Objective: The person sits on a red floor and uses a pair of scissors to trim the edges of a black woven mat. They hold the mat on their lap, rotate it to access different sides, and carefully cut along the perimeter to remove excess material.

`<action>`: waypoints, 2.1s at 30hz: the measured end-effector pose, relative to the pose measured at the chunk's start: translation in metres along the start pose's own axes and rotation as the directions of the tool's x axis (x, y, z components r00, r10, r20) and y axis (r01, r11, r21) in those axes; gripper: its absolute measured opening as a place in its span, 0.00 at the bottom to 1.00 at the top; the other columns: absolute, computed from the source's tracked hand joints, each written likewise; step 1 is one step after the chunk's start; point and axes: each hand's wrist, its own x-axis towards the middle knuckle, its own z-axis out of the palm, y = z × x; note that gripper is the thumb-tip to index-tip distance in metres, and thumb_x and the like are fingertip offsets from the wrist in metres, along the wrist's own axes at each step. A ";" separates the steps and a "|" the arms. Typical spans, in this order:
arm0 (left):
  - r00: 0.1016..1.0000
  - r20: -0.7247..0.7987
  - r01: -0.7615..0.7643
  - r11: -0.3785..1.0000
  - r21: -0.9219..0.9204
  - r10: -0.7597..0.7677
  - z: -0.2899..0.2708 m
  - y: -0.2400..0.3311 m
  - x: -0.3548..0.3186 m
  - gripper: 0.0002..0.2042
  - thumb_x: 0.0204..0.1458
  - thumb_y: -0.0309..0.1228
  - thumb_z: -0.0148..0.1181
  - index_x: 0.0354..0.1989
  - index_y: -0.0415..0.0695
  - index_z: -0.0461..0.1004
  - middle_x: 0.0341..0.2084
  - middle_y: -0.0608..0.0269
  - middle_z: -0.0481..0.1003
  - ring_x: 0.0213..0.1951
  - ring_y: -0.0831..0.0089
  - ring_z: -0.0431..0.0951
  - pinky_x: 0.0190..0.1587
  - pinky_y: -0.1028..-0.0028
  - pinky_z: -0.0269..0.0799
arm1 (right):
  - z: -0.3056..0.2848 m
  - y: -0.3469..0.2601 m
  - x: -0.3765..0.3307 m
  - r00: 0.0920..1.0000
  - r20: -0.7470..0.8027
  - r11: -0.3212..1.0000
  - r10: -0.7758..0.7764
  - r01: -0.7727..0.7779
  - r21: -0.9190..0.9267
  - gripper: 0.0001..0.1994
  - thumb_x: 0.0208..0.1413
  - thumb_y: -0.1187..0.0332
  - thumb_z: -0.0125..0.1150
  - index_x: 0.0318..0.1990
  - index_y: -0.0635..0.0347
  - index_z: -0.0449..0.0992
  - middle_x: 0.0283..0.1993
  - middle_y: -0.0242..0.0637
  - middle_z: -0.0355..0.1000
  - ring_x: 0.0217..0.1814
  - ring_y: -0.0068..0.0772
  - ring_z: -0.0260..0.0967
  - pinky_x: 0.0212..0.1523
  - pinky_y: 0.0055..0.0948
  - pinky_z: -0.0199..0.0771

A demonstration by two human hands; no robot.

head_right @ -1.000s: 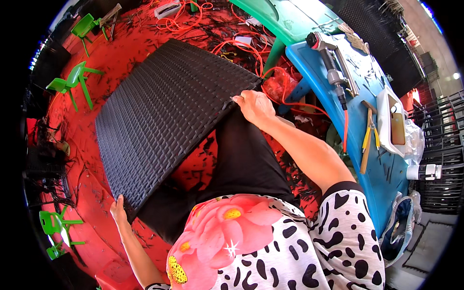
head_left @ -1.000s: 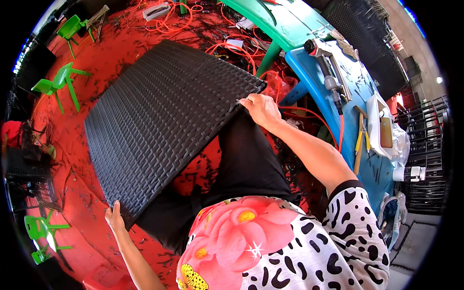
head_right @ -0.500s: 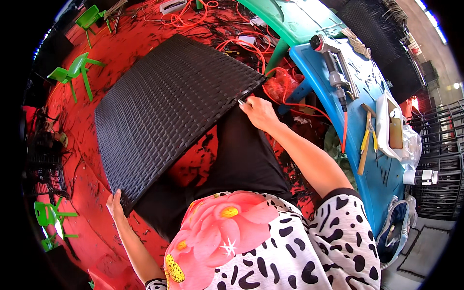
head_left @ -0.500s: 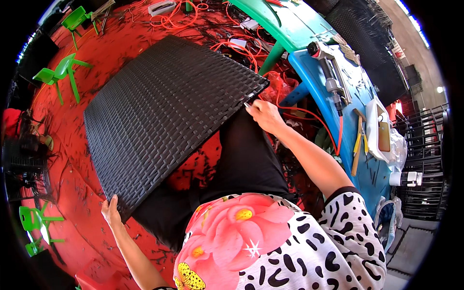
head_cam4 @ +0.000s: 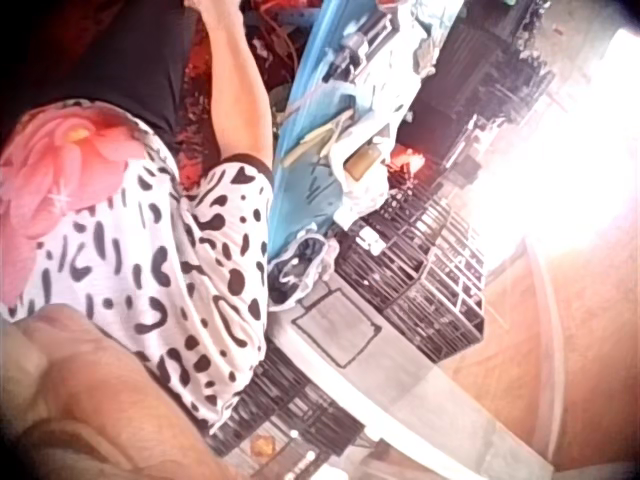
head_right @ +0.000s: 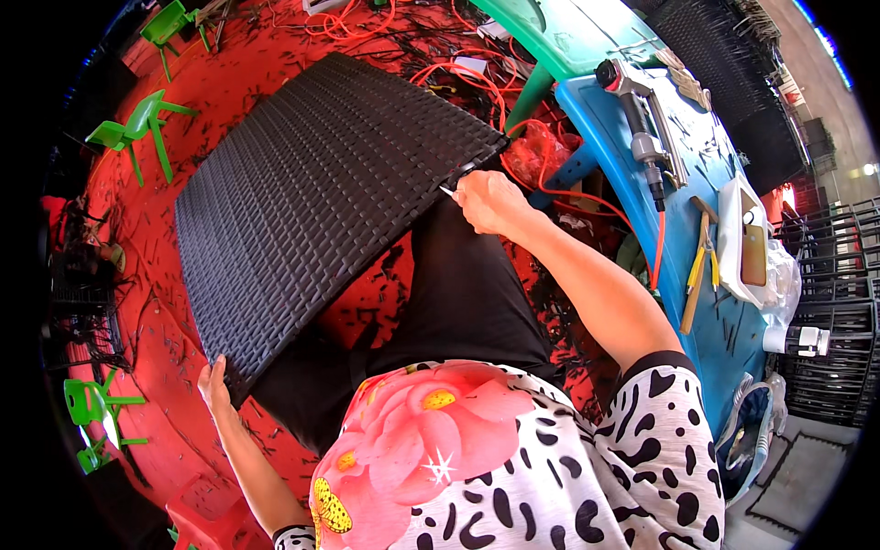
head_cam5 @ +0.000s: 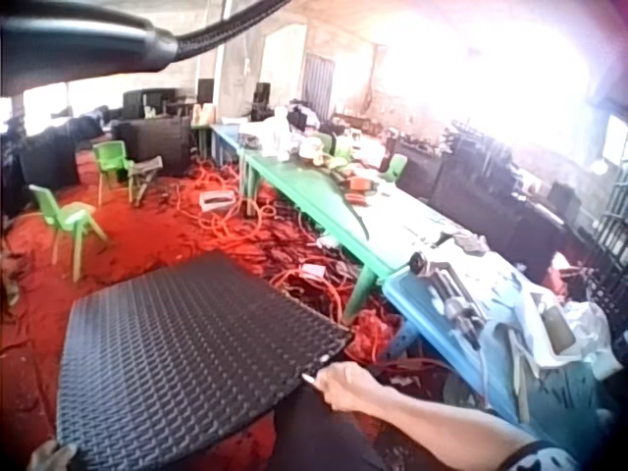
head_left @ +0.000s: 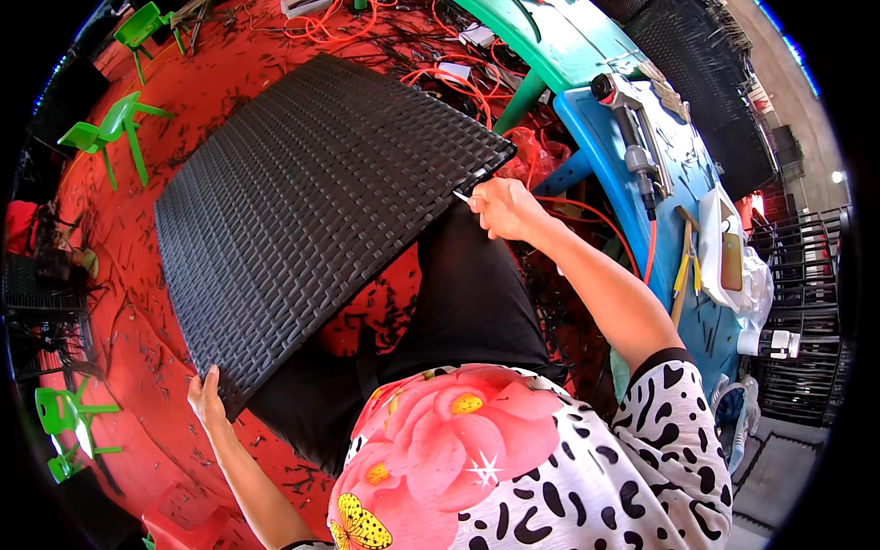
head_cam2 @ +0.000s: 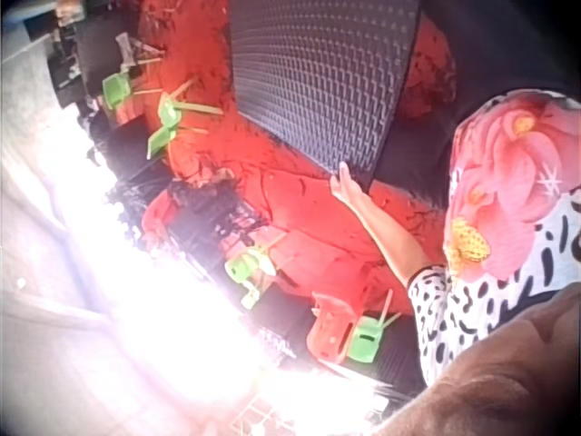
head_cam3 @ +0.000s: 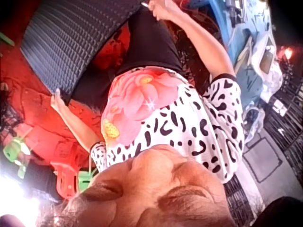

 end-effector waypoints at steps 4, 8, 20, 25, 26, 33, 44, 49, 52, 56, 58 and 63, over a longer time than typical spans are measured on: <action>1.000 0.018 0.008 0.997 -0.072 -0.007 -0.002 -0.010 0.004 0.12 0.45 0.34 0.61 0.30 0.36 0.73 0.22 0.69 0.70 0.25 0.80 0.66 0.30 0.78 0.62 | -0.007 -0.014 -0.005 0.997 0.035 0.939 0.064 -0.072 0.337 0.13 0.55 0.66 0.47 0.26 0.68 0.70 0.20 0.38 0.70 0.19 0.29 0.71 0.26 0.31 0.72; 1.000 0.007 -0.006 0.999 -0.034 0.006 -0.001 -0.006 0.003 0.12 0.45 0.34 0.61 0.30 0.35 0.73 0.22 0.69 0.69 0.25 0.80 0.66 0.30 0.78 0.63 | 0.002 -0.021 -0.003 0.990 -0.070 0.952 0.122 -0.097 0.289 0.18 0.55 0.59 0.51 0.26 0.68 0.70 0.22 0.45 0.71 0.22 0.39 0.72 0.31 0.38 0.71; 1.000 0.004 0.017 0.994 -0.107 -0.017 0.001 -0.007 0.000 0.12 0.48 0.35 0.60 0.30 0.37 0.72 0.23 0.69 0.70 0.27 0.80 0.68 0.32 0.79 0.63 | 0.024 -0.031 0.009 0.920 -0.393 0.992 0.001 -0.051 -0.116 0.20 0.53 0.53 0.53 0.24 0.65 0.70 0.29 0.53 0.71 0.37 0.56 0.69 0.38 0.48 0.67; 0.997 -0.040 -0.066 0.985 -0.158 0.060 -0.003 -0.028 0.013 0.10 0.48 0.33 0.60 0.26 0.36 0.72 0.23 0.69 0.70 0.27 0.80 0.66 0.34 0.79 0.61 | 0.019 -0.039 -0.001 0.932 -0.350 0.972 -0.091 0.008 -0.234 0.18 0.56 0.55 0.49 0.27 0.64 0.72 0.29 0.52 0.72 0.36 0.54 0.70 0.39 0.47 0.68; 0.996 -0.047 -0.084 0.975 -0.207 0.075 -0.004 -0.030 0.013 0.10 0.48 0.33 0.60 0.27 0.36 0.73 0.24 0.69 0.71 0.27 0.80 0.66 0.35 0.79 0.61 | 0.019 -0.040 -0.002 0.936 -0.337 0.964 -0.103 0.011 -0.265 0.18 0.57 0.56 0.48 0.28 0.64 0.73 0.29 0.51 0.73 0.36 0.53 0.71 0.39 0.46 0.68; 0.995 -0.084 -0.075 0.977 -0.202 0.059 0.000 -0.028 0.007 0.13 0.48 0.33 0.60 0.33 0.33 0.74 0.26 0.66 0.73 0.31 0.79 0.68 0.39 0.80 0.62 | 0.028 -0.031 0.003 0.906 -0.358 0.942 -0.227 0.110 -0.316 0.18 0.56 0.56 0.49 0.25 0.64 0.69 0.26 0.51 0.71 0.34 0.55 0.69 0.36 0.48 0.67; 0.994 -0.091 -0.067 0.989 -0.135 0.055 0.006 -0.008 -0.004 0.16 0.47 0.33 0.61 0.37 0.30 0.73 0.27 0.65 0.72 0.30 0.80 0.68 0.36 0.79 0.63 | 0.041 -0.008 -0.048 0.986 -0.157 0.943 -0.060 0.108 0.315 0.12 0.56 0.64 0.54 0.26 0.65 0.68 0.19 0.39 0.67 0.19 0.32 0.67 0.23 0.31 0.65; 0.996 -0.084 -0.051 0.994 -0.102 0.042 0.007 0.001 -0.011 0.16 0.47 0.32 0.61 0.37 0.30 0.72 0.28 0.64 0.73 0.31 0.79 0.69 0.37 0.79 0.64 | 0.056 -0.055 -0.057 0.996 0.090 0.861 -0.008 -0.039 0.507 0.14 0.59 0.63 0.51 0.24 0.63 0.67 0.17 0.30 0.65 0.14 0.18 0.61 0.16 0.21 0.59; 0.996 -0.079 -0.037 0.991 -0.132 0.027 0.008 0.001 -0.011 0.17 0.47 0.32 0.60 0.39 0.30 0.71 0.29 0.64 0.73 0.32 0.79 0.69 0.38 0.79 0.63 | 0.078 -0.057 -0.050 0.996 0.091 0.761 0.000 -0.059 0.646 0.15 0.58 0.63 0.50 0.23 0.63 0.66 0.16 0.32 0.63 0.14 0.19 0.59 0.15 0.21 0.56; 0.998 -0.067 -0.024 0.986 -0.163 0.013 0.005 -0.005 -0.009 0.18 0.47 0.32 0.60 0.40 0.29 0.71 0.30 0.62 0.73 0.33 0.78 0.70 0.39 0.78 0.64 | 0.082 -0.069 -0.046 0.993 0.119 0.737 0.006 -0.085 0.670 0.15 0.58 0.62 0.50 0.23 0.63 0.66 0.16 0.32 0.63 0.14 0.19 0.59 0.15 0.21 0.55; 0.998 -0.060 -0.017 0.984 -0.178 0.006 0.005 -0.004 -0.010 0.18 0.47 0.32 0.60 0.41 0.29 0.71 0.31 0.61 0.74 0.33 0.78 0.70 0.40 0.78 0.64 | 0.084 -0.077 -0.046 0.990 0.139 0.745 0.028 -0.113 0.657 0.15 0.57 0.62 0.51 0.22 0.63 0.65 0.16 0.32 0.63 0.14 0.19 0.58 0.15 0.21 0.55; 0.999 -0.052 -0.017 0.979 -0.205 0.007 0.006 -0.006 -0.008 0.19 0.47 0.31 0.60 0.42 0.27 0.69 0.32 0.60 0.74 0.34 0.77 0.71 0.41 0.78 0.65 | 0.088 -0.078 -0.045 0.991 0.106 0.745 0.083 -0.132 0.654 0.15 0.57 0.63 0.51 0.22 0.63 0.65 0.16 0.32 0.63 0.14 0.19 0.58 0.15 0.21 0.55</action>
